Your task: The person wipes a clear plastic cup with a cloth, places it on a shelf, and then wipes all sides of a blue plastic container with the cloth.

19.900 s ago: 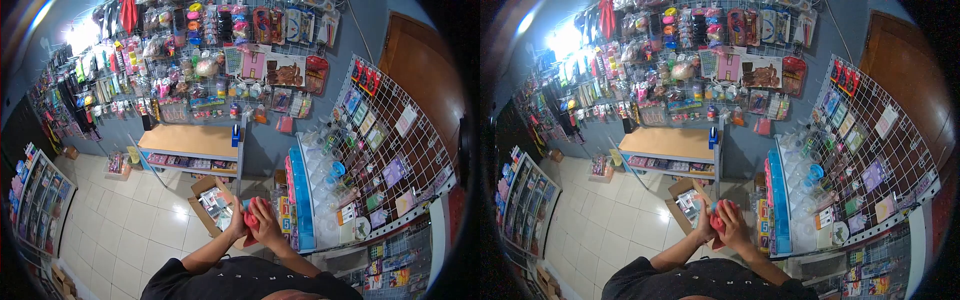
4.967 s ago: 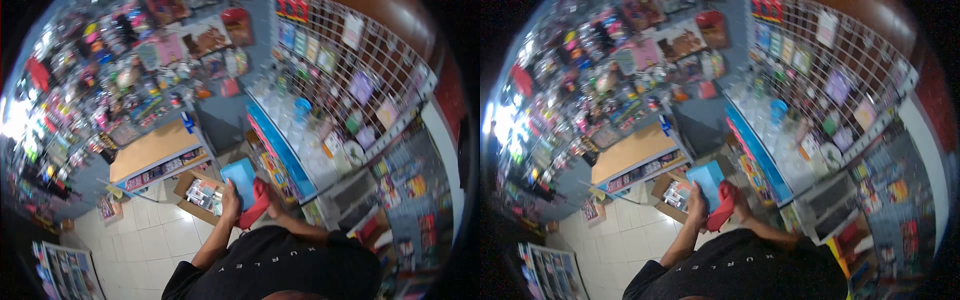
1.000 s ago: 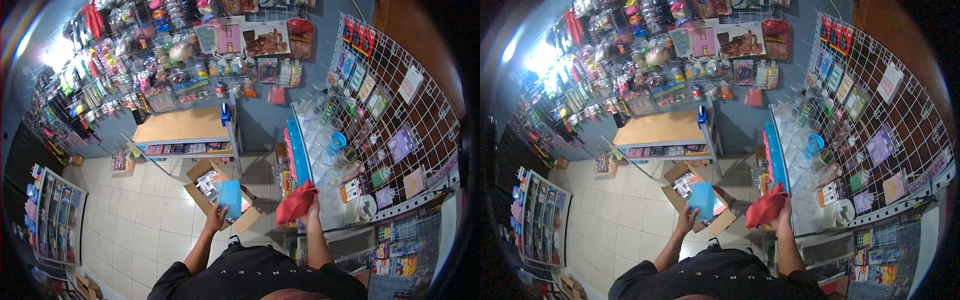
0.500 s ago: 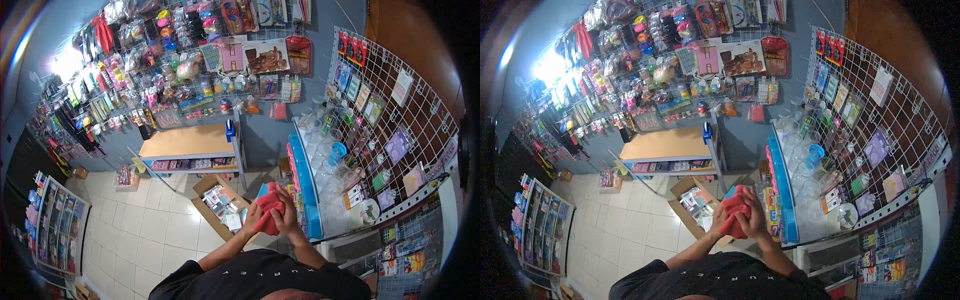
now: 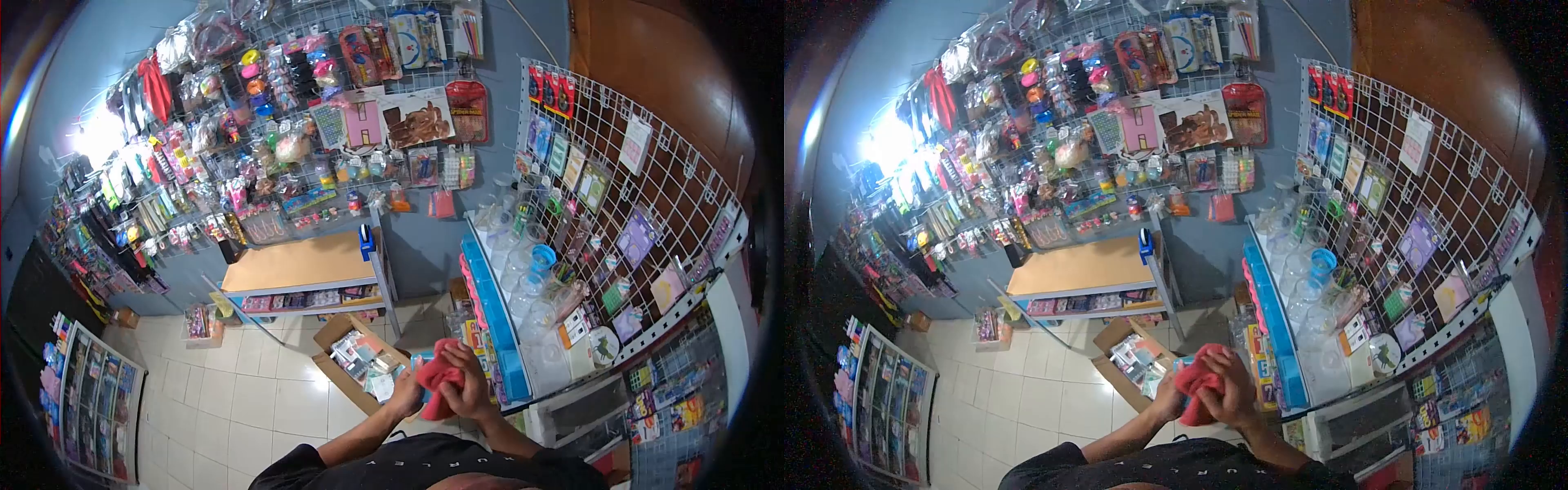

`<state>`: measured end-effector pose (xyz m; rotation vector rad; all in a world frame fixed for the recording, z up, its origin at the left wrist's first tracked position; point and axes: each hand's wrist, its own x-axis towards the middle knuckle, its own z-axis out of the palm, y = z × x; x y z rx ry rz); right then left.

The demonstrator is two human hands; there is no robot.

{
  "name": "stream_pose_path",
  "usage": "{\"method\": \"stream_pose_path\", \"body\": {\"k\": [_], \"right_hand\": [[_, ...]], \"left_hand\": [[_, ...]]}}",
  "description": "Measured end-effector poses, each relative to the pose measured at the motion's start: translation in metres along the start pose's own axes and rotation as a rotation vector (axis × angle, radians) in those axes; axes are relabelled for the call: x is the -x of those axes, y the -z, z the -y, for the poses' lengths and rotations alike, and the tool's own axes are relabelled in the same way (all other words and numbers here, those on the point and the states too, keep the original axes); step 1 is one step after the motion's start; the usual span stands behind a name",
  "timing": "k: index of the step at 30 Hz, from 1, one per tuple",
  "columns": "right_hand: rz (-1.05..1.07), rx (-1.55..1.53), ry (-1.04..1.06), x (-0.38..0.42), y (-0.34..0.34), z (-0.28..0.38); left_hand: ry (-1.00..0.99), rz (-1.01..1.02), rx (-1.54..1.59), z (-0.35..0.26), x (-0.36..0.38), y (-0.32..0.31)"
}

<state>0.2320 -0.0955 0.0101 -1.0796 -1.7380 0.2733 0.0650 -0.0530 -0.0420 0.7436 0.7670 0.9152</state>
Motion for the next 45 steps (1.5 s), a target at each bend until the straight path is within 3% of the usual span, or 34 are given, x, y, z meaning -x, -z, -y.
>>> {"method": "stream_pose_path", "body": {"k": [5, 7, 10, 13, 14, 16, 18, 21, 22, 24, 26, 29, 31, 34, 35, 39, 41, 43, 45], "right_hand": [[-0.171, -0.254, 0.105, 0.014, -0.014, -0.029], [-0.218, -0.328, -0.202, 0.03, -0.029, -0.058], [-0.261, -0.743, -0.689, 0.039, -0.025, -0.051], [-0.193, -0.097, -0.266, 0.024, -0.013, -0.034], [-0.211, -0.185, -0.206, 0.015, -0.01, -0.017], [-0.054, -0.059, -0.028, -0.005, 0.001, 0.017], [-0.028, -0.011, 0.107, -0.013, 0.001, 0.023], [-0.085, -0.318, 0.08, -0.002, -0.007, -0.025], [-0.132, -0.361, 0.023, -0.002, -0.008, -0.037], [-0.226, -0.385, -0.382, 0.007, -0.003, -0.036], [-0.29, -0.314, -0.585, 0.025, -0.006, -0.077], [-0.116, -0.208, -0.526, 0.005, 0.013, -0.048], [-0.17, 0.021, -0.2, -0.011, 0.007, -0.034], [-0.177, 0.036, -0.001, -0.043, 0.011, 0.005], [-0.128, 0.093, 0.093, -0.049, 0.011, 0.005], [-0.224, -0.093, 0.188, -0.069, 0.008, -0.007], [-0.356, -0.35, 0.07, -0.072, 0.001, -0.023], [-0.414, -0.516, -0.171, -0.073, 0.002, -0.035], [-0.285, -0.594, -0.562, -0.066, 0.017, -0.051]], "left_hand": [[-0.058, 0.135, -0.24, 0.007, 0.003, 0.026], [-0.064, 0.151, -0.303, -0.001, 0.012, 0.02], [-0.062, 0.171, -0.264, 0.011, 0.015, 0.026], [-0.084, 0.151, -0.208, 0.019, 0.015, 0.025], [-0.099, 0.151, -0.206, 0.031, 0.006, 0.033], [-0.282, 0.133, -0.347, 0.03, 0.005, 0.027], [-0.621, 0.095, -0.635, 0.003, 0.017, 0.002], [-0.119, 0.172, -0.181, -0.01, 0.019, 0.006], [-0.11, 0.209, -0.101, -0.007, 0.013, 0.011], [-0.123, 0.221, -0.109, -0.008, 0.013, 0.014], [-0.127, 0.236, -0.139, -0.015, 0.013, 0.015], [-0.102, 0.229, -0.181, -0.018, 0.008, 0.012], [-0.067, 0.171, -0.179, -0.019, -0.001, 0.003], [-0.227, 0.111, -0.129, -0.051, -0.001, -0.034], [-0.463, 0.107, -0.386, -0.058, -0.008, -0.034], [-0.487, 0.125, -0.378, -0.076, -0.027, -0.032], [-0.584, 0.167, -0.304, -0.069, -0.041, -0.025], [-0.558, 0.153, -0.302, -0.071, -0.038, -0.03], [-0.544, 0.133, -0.336, -0.068, -0.034, -0.034]]}}
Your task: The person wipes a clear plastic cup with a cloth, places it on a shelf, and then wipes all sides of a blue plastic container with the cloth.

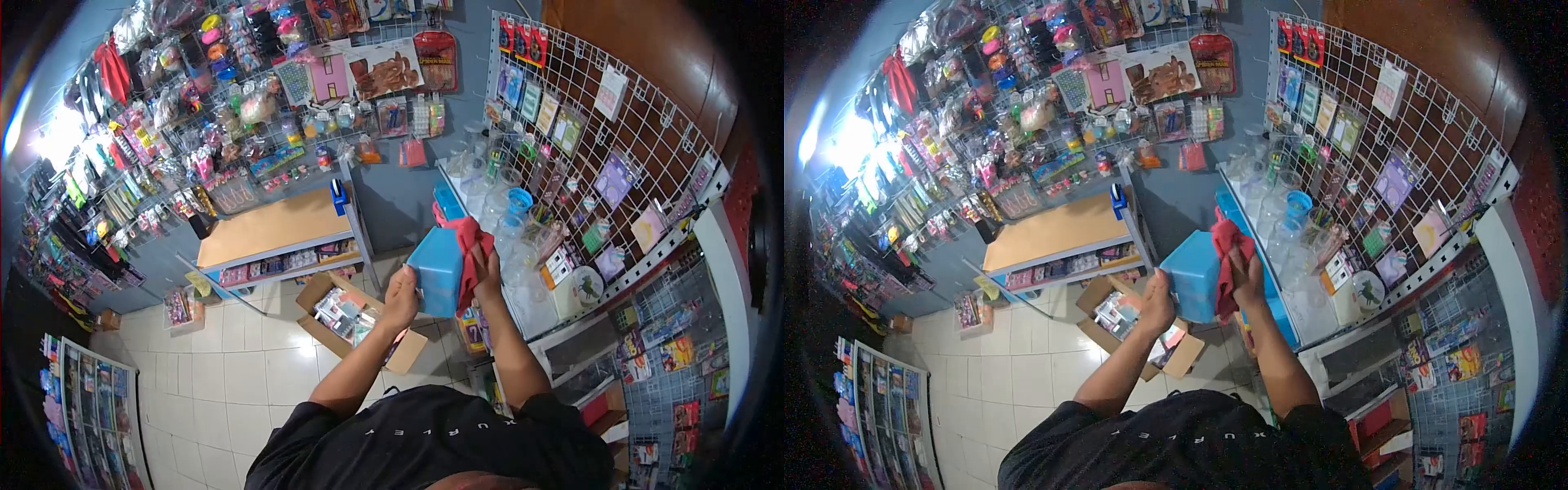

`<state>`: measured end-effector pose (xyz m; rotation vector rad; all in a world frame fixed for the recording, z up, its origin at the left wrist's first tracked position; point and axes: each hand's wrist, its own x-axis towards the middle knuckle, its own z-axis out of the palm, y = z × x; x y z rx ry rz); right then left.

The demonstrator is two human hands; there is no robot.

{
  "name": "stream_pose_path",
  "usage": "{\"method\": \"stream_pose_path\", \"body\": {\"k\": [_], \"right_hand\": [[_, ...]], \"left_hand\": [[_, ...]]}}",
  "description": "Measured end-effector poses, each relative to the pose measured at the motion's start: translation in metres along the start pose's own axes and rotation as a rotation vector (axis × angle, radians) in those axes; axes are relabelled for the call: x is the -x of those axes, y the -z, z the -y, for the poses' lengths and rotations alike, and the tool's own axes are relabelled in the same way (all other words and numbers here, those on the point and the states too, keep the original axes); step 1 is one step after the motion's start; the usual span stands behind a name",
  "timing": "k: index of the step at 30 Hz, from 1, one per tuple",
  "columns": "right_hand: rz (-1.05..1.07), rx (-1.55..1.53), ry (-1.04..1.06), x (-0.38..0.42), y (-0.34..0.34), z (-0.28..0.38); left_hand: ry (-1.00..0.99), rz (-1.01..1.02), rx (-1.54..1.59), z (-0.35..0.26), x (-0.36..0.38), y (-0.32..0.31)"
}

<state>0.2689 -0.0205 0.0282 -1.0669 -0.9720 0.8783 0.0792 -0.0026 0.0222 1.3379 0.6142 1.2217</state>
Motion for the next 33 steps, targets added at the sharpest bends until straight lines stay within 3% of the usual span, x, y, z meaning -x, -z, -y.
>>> {"method": "stream_pose_path", "body": {"k": [2, 4, 5, 6, 8, 9, 11, 14, 15, 16, 18, 22, 23, 24, 26, 29, 30, 32, 33], "right_hand": [[-0.035, 0.33, 0.318, 0.003, 0.004, -0.014], [0.02, 0.185, 0.503, 0.014, -0.02, 0.031], [0.006, 0.338, 0.613, 0.018, -0.021, 0.033], [0.015, 0.327, 0.647, 0.025, -0.028, 0.036], [0.074, 0.625, 0.869, 0.035, -0.031, 0.055], [0.108, 0.645, 0.9, 0.036, -0.03, 0.057], [0.173, 0.683, 0.959, 0.038, -0.024, 0.058], [0.351, 0.371, 0.77, 0.02, -0.003, 0.029], [0.365, 0.311, 0.627, 0.016, 0.004, 0.023], [0.271, 0.114, 0.325, 0.017, 0.004, 0.004], [0.294, 0.311, 0.215, 0.022, 0.018, -0.002], [0.309, 0.386, 0.644, 0.045, -0.014, 0.03], [0.323, 0.456, 0.708, 0.053, -0.024, 0.041], [0.335, 0.527, 0.772, 0.06, -0.03, 0.049], [0.28, 0.517, 0.717, 0.06, -0.028, 0.04], [0.258, 0.577, 0.541, 0.058, -0.015, 0.006], [0.264, 0.609, 0.47, 0.06, -0.011, -0.003], [0.229, 0.715, 0.515, 0.074, -0.019, -0.004], [0.25, 0.77, 0.599, 0.078, -0.026, 0.004]], "left_hand": [[-0.002, -0.013, -0.077, 0.001, 0.002, -0.003], [0.113, -0.102, -0.175, 0.0, 0.005, -0.002], [0.174, -0.147, -0.224, -0.001, 0.006, -0.002], [0.166, -0.097, -0.195, -0.004, 0.007, 0.0], [0.143, 0.006, -0.137, -0.012, 0.002, 0.005], [0.146, 0.044, 0.049, -0.008, 0.0, 0.005], [0.091, 0.212, 0.086, -0.007, 0.002, 0.014], [0.103, 0.405, 0.051, -0.037, 0.006, 0.024], [0.128, 0.427, 0.068, -0.03, 0.009, 0.028], [0.15, 0.447, 0.085, -0.024, 0.012, 0.03], [0.108, 0.451, 0.068, -0.016, 0.016, 0.035], [0.077, 0.242, -0.021, -0.006, 0.024, 0.026], [0.067, 0.051, 0.027, -0.01, 0.033, 0.012], [0.131, 0.213, 0.058, -0.007, 0.027, 0.023], [0.265, 0.495, 0.118, 0.01, 0.015, 0.042], [0.335, 0.398, -0.108, 0.004, 0.021, 0.031], [0.352, 0.427, -0.085, 0.033, 0.022, 0.042], [0.373, 0.283, 0.045, 0.044, 0.034, 0.033], [0.413, 0.096, 0.237, 0.04, 0.037, 0.017]]}}
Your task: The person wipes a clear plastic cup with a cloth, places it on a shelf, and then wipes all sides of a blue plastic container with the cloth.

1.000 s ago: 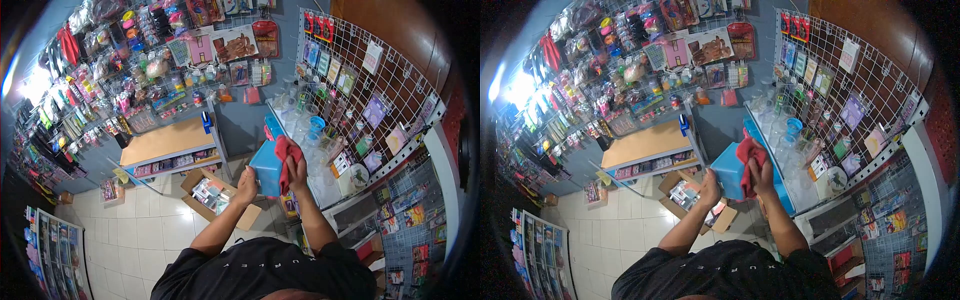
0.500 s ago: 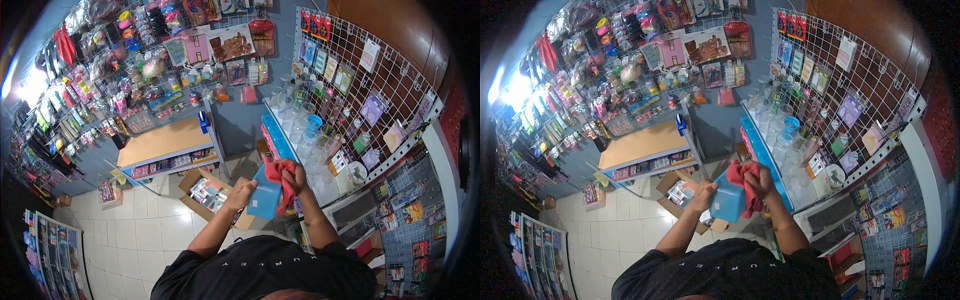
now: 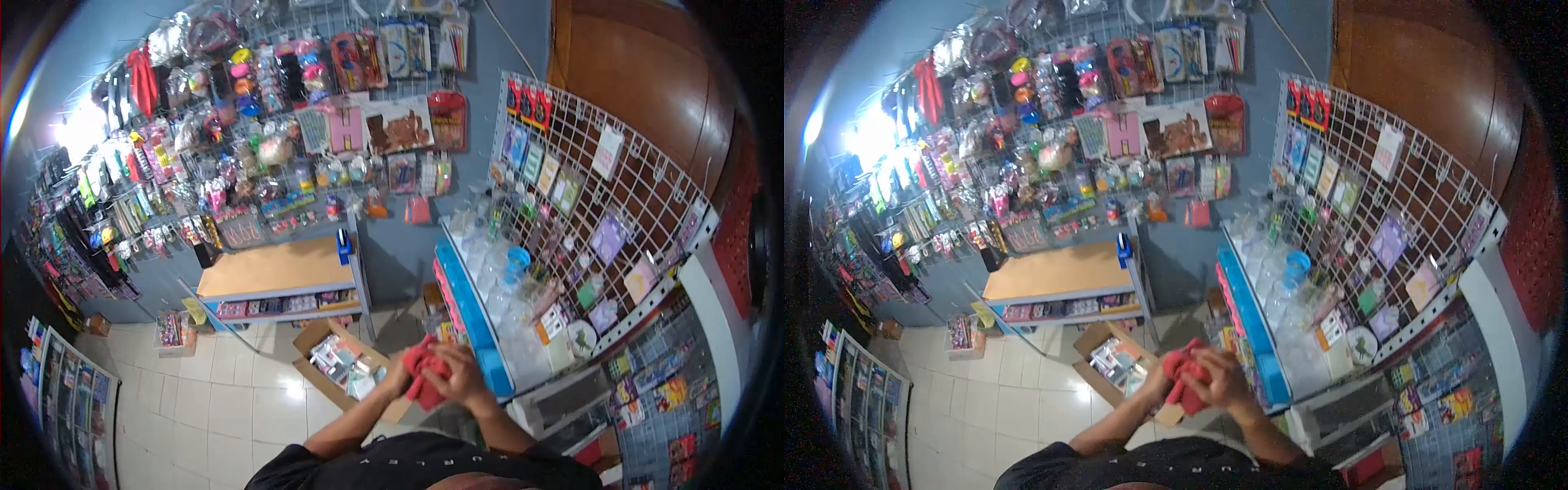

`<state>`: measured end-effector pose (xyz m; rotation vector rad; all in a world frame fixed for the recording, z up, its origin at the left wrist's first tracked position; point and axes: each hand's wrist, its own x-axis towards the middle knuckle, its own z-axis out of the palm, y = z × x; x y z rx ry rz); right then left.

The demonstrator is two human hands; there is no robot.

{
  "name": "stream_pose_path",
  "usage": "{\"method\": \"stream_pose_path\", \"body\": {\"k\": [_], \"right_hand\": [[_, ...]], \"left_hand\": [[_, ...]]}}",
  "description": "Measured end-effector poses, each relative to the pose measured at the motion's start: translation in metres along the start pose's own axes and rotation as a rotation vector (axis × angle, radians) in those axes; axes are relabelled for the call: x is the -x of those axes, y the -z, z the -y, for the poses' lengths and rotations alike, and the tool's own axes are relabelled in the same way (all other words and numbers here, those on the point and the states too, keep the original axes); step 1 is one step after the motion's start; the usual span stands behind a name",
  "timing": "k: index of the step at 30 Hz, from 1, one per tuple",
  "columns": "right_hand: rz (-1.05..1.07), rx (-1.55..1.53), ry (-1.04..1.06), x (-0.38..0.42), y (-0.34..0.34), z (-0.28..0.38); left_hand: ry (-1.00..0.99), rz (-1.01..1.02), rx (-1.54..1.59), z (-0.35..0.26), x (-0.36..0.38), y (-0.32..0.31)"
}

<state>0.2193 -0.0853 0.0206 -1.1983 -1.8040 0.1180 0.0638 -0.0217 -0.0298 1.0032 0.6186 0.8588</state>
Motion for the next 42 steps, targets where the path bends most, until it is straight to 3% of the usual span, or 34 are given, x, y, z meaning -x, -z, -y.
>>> {"method": "stream_pose_path", "body": {"k": [1, 2, 3, 4, 6, 9, 11, 12, 15, 18, 20, 23, 25, 26, 29, 30, 32, 36, 39, 40, 42], "right_hand": [[0.007, 0.061, 0.074, -0.003, 0.003, 0.012], [0.038, 0.075, 0.117, -0.004, 0.003, 0.018], [0.068, 0.089, 0.155, -0.005, 0.004, 0.022], [0.082, 0.062, 0.167, -0.008, 0.007, 0.025], [0.031, -0.127, 0.183, -0.008, 0.007, 0.009], [-0.101, -0.374, 0.218, -0.001, 0.001, -0.02], [-0.16, -0.379, 0.112, -0.002, 0.003, -0.031], [-0.201, -0.445, -0.026, -0.001, -0.001, -0.037], [-0.125, -0.377, -0.231, 0.0, -0.002, -0.039], [0.015, -0.099, 0.0, -0.012, 0.013, -0.004], [0.171, -0.109, 0.146, -0.023, 0.023, 0.032], [0.214, -0.073, 0.268, -0.032, 0.026, 0.056], [0.178, -0.167, 0.29, -0.028, 0.019, 0.031], [0.148, -0.245, 0.258, -0.027, 0.018, 0.021], [0.03, -0.321, 0.143, -0.018, 0.002, -0.026], [-0.006, -0.518, -0.082, -0.015, -0.004, -0.028], [-0.06, -0.84, -0.433, -0.008, -0.009, -0.023], [0.003, -0.256, -0.018, -0.019, -0.01, -0.01], [0.119, -0.095, 0.082, -0.036, 0.0, 0.038], [0.146, -0.142, 0.196, -0.038, -0.005, 0.046], [0.175, -0.087, 0.251, -0.039, -0.015, 0.076]], "left_hand": [[0.015, -0.14, 0.231, 0.003, 0.006, -0.013], [0.157, -0.087, 0.441, 0.025, 0.001, 0.003], [0.166, -0.033, 0.409, 0.007, 0.011, -0.007], [-0.13, -0.098, -0.027, 0.013, 0.013, -0.003], [-0.46, -0.168, -0.548, 0.008, 0.018, 0.002], [-0.497, -0.129, -0.692, -0.008, 0.029, 0.007], [-0.456, -0.011, -0.642, -0.018, 0.031, 0.009], [-0.522, 0.164, -0.609, -0.023, 0.027, 0.013], [-0.375, 0.099, -0.519, -0.026, 0.04, 0.0], [-0.182, -0.003, -0.444, -0.007, 0.037, 0.016], [-0.538, -0.081, -0.615, 0.032, 0.02, 0.035], [-0.338, -0.119, -0.467, 0.032, 0.02, 0.043], [-0.446, -0.002, -0.53, 0.004, 0.028, 0.036], [-0.377, 0.109, -0.701, -0.012, 0.029, 0.041], [-0.313, 0.157, -0.711, -0.034, 0.043, 0.032], [-0.409, 0.148, -0.604, -0.027, 0.044, 0.032], [-0.352, 0.112, -0.597, -0.014, 0.05, 0.04], [-0.181, -0.153, -0.366, -0.019, 0.068, 0.026], [-0.166, -0.106, -0.183, -0.005, 0.059, 0.047], [-0.273, -0.085, -0.21, -0.009, 0.057, 0.044], [-0.305, -0.127, -0.23, -0.031, 0.06, 0.038]]}}
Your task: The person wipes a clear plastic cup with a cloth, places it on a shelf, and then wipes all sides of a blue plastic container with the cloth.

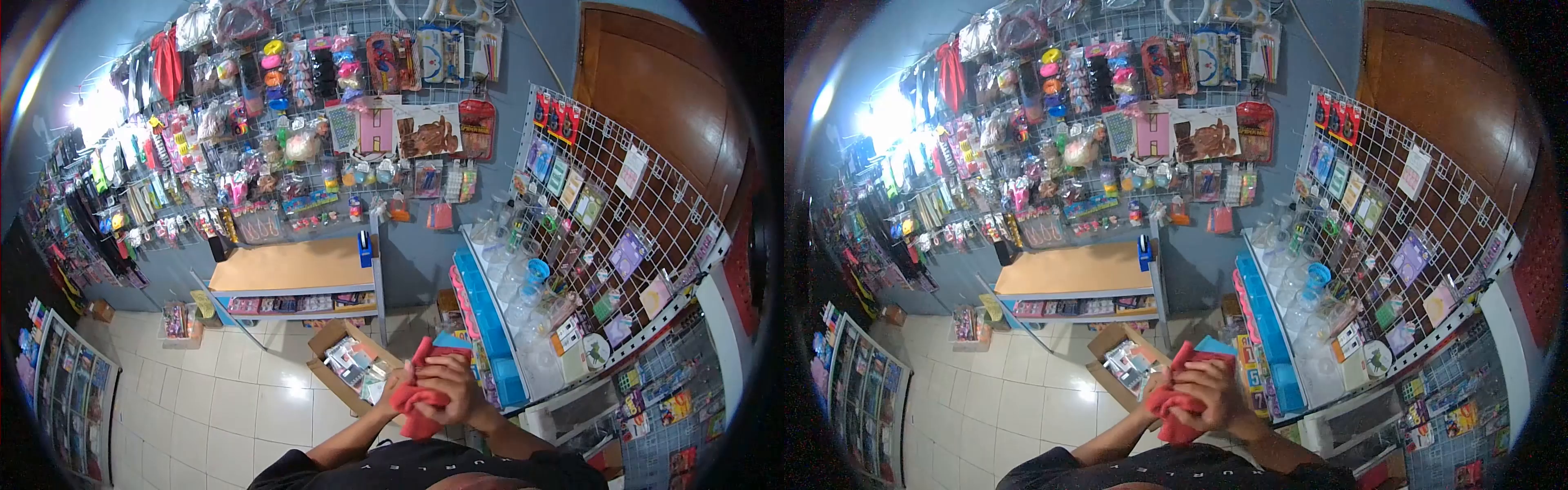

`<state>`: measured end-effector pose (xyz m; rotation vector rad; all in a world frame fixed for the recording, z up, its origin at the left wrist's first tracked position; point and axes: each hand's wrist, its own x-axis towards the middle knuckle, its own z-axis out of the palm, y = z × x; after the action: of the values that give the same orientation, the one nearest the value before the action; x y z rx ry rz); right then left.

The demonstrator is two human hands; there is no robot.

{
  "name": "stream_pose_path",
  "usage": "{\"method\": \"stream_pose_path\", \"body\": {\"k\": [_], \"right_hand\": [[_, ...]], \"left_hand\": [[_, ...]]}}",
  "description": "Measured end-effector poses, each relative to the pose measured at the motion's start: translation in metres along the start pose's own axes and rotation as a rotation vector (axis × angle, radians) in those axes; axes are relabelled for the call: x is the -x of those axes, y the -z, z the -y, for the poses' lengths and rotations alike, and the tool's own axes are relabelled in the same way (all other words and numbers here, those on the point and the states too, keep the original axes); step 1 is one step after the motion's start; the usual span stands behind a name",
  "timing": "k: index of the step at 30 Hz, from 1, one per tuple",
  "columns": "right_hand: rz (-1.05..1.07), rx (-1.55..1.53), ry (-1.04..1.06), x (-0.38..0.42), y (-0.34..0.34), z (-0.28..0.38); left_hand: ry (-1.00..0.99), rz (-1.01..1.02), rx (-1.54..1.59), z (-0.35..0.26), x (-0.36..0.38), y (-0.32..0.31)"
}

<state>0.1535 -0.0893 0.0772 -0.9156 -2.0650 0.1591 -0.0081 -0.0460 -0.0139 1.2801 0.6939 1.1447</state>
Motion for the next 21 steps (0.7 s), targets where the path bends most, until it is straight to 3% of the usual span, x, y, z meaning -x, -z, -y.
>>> {"method": "stream_pose_path", "body": {"k": [2, 6, 9, 10, 13, 14, 17, 18, 21], "right_hand": [[-0.021, 0.043, 0.05, -0.006, -0.009, 0.009], [-0.116, -0.127, -0.011, -0.005, -0.032, -0.029], [-0.153, -0.157, -0.192, -0.013, -0.047, -0.028], [-0.174, -0.095, -0.192, -0.014, -0.053, -0.025], [-0.201, 0.045, -0.177, -0.017, -0.076, -0.008], [-0.187, 0.056, -0.162, -0.016, -0.085, -0.002], [-0.121, 0.092, -0.072, 0.008, -0.118, -0.002], [-0.1, 0.082, -0.117, 0.013, -0.126, 0.003], [-0.081, 0.114, -0.174, 0.015, -0.128, 0.006]], "left_hand": [[0.215, -0.018, 0.269, -0.03, 0.001, 0.002], [-0.142, 0.104, -0.317, -0.004, 0.001, 0.031], [0.164, 0.031, 0.003, 0.009, 0.003, 0.038], [0.124, 0.062, -0.245, 0.014, 0.003, 0.047], [0.259, -0.069, 0.148, 0.02, 0.002, 0.062], [0.284, -0.1, -0.077, 0.013, -0.004, 0.073], [0.3, -0.121, 0.712, -0.022, -0.014, 0.077], [0.244, -0.138, 0.647, -0.019, -0.019, 0.083], [0.381, -0.053, 0.671, -0.015, -0.015, 0.089]]}}
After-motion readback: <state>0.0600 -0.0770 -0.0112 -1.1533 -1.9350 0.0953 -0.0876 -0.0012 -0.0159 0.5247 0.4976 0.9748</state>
